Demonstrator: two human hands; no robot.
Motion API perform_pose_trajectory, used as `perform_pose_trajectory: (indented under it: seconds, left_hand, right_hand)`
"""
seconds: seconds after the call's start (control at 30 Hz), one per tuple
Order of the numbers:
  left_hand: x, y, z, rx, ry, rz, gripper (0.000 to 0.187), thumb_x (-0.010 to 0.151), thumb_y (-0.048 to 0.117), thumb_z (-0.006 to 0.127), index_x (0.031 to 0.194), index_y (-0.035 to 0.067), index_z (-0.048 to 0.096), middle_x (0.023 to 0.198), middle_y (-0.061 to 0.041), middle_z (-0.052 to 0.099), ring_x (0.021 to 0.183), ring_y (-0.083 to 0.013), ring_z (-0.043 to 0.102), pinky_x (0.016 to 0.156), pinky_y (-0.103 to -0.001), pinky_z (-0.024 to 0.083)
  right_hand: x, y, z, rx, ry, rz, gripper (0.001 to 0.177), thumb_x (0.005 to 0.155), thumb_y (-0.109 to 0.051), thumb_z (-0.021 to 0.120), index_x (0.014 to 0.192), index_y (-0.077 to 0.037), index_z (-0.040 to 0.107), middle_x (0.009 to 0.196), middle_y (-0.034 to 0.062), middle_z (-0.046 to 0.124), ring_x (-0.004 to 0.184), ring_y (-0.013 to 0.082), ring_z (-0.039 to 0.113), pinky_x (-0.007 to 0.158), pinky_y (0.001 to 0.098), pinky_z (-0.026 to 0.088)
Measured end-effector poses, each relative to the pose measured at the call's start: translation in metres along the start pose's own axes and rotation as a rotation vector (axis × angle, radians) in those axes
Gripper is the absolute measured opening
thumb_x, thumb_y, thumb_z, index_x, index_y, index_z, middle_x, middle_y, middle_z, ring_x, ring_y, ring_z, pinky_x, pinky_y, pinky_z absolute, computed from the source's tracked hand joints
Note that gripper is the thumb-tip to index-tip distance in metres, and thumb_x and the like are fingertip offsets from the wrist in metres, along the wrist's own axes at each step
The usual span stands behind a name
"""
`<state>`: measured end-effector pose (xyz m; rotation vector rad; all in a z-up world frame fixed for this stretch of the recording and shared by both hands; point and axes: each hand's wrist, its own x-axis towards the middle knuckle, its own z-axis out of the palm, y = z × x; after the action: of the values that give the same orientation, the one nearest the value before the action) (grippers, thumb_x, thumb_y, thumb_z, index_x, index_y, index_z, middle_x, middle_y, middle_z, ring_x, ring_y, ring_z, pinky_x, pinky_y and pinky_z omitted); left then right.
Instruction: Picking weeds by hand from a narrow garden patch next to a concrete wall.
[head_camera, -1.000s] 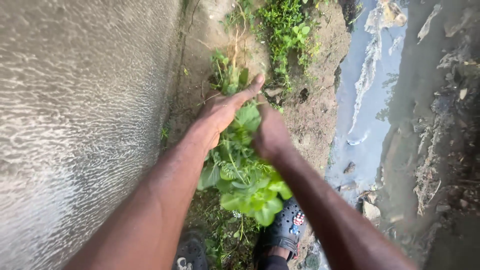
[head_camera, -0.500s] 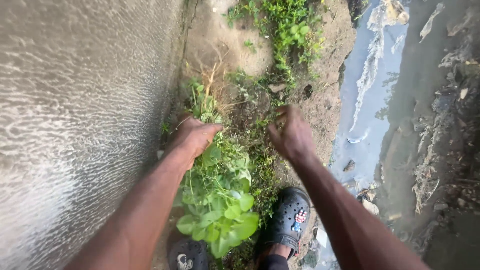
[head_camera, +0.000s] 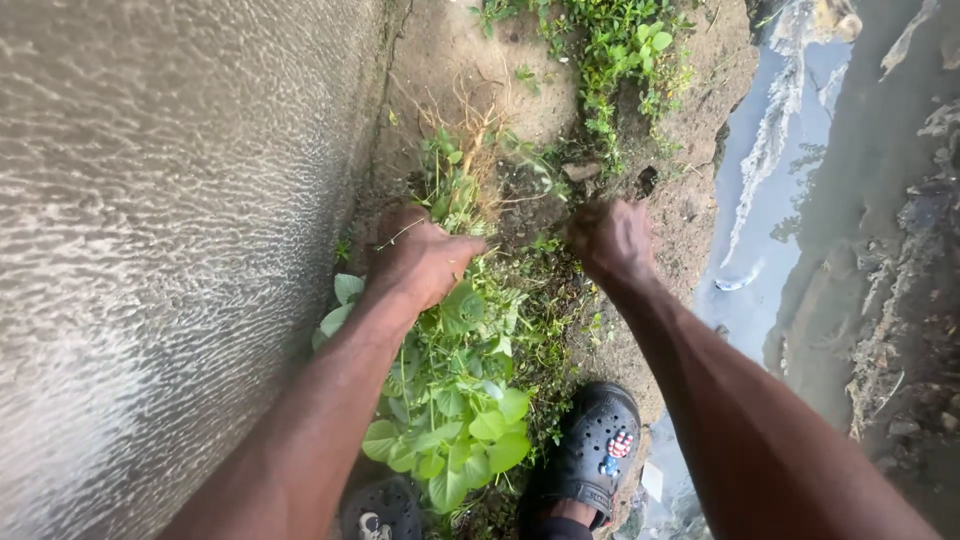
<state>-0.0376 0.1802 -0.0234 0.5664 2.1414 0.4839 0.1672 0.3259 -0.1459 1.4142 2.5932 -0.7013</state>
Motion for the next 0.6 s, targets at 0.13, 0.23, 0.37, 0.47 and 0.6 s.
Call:
perform_pose_trajectory:
  seconds: [0.13, 0.23, 0.37, 0.47, 0.6]
  left_hand:
    - [-0.018, 0.002, -0.011, 0.037, -0.056, -0.076, 0.039, 0.085, 0.037, 0.078, 0.064, 0.007, 0.064, 0.065, -0.01, 0.068, 0.061, -0.0238, 0.068, 0.069, -0.045, 0.063]
    - [-0.036, 0.002, -0.018, 0.117, -0.081, -0.119, 0.04, 0.086, 0.038, 0.078, 0.067, 0.006, 0.065, 0.075, -0.014, 0.071, 0.071, -0.0265, 0.071, 0.079, -0.046, 0.061]
    - [-0.05, -0.012, -0.02, 0.2, -0.102, -0.115, 0.037, 0.085, 0.04, 0.079, 0.076, 0.004, 0.073, 0.093, -0.017, 0.075, 0.087, -0.0296, 0.073, 0.091, -0.046, 0.058]
    - [-0.057, -0.025, -0.016, 0.24, -0.082, -0.092, 0.037, 0.082, 0.04, 0.081, 0.088, 0.004, 0.078, 0.109, -0.019, 0.071, 0.099, -0.0333, 0.072, 0.096, -0.047, 0.057]
    - [-0.072, -0.035, -0.015, 0.219, -0.062, -0.128, 0.041, 0.078, 0.044, 0.082, 0.093, 0.007, 0.079, 0.11, -0.018, 0.073, 0.101, -0.0347, 0.072, 0.094, -0.047, 0.057]
  right_hand:
    - [-0.047, -0.021, 0.002, 0.369, -0.165, 0.151, 0.033, 0.101, -0.008, 0.052, 0.091, -0.011, 0.083, 0.104, 0.0115, 0.079, 0.06, 0.011, 0.068, 0.037, 0.0265, 0.049]
    - [-0.091, -0.031, 0.001, 0.539, -0.249, 0.338, 0.022, 0.093, -0.022, 0.065, 0.099, -0.015, 0.084, 0.1, 0.0101, 0.082, 0.066, 0.0175, 0.072, 0.05, 0.0272, 0.053]
    - [-0.116, -0.031, -0.001, 0.59, -0.125, 0.445, 0.027, 0.085, -0.033, 0.076, 0.101, -0.013, 0.083, 0.105, 0.0096, 0.081, 0.078, 0.0149, 0.078, 0.065, 0.0298, 0.062]
    - [-0.132, -0.032, 0.015, 0.383, 0.05, 0.344, 0.041, 0.081, -0.04, 0.086, 0.111, -0.012, 0.079, 0.112, 0.0159, 0.071, 0.081, 0.0213, 0.07, 0.065, 0.0401, 0.063]
    - [-0.13, -0.03, 0.061, 0.205, 0.255, 0.107, 0.043, 0.074, -0.037, 0.087, 0.108, -0.011, 0.082, 0.101, 0.0202, 0.071, 0.069, 0.0231, 0.066, 0.054, 0.041, 0.061]
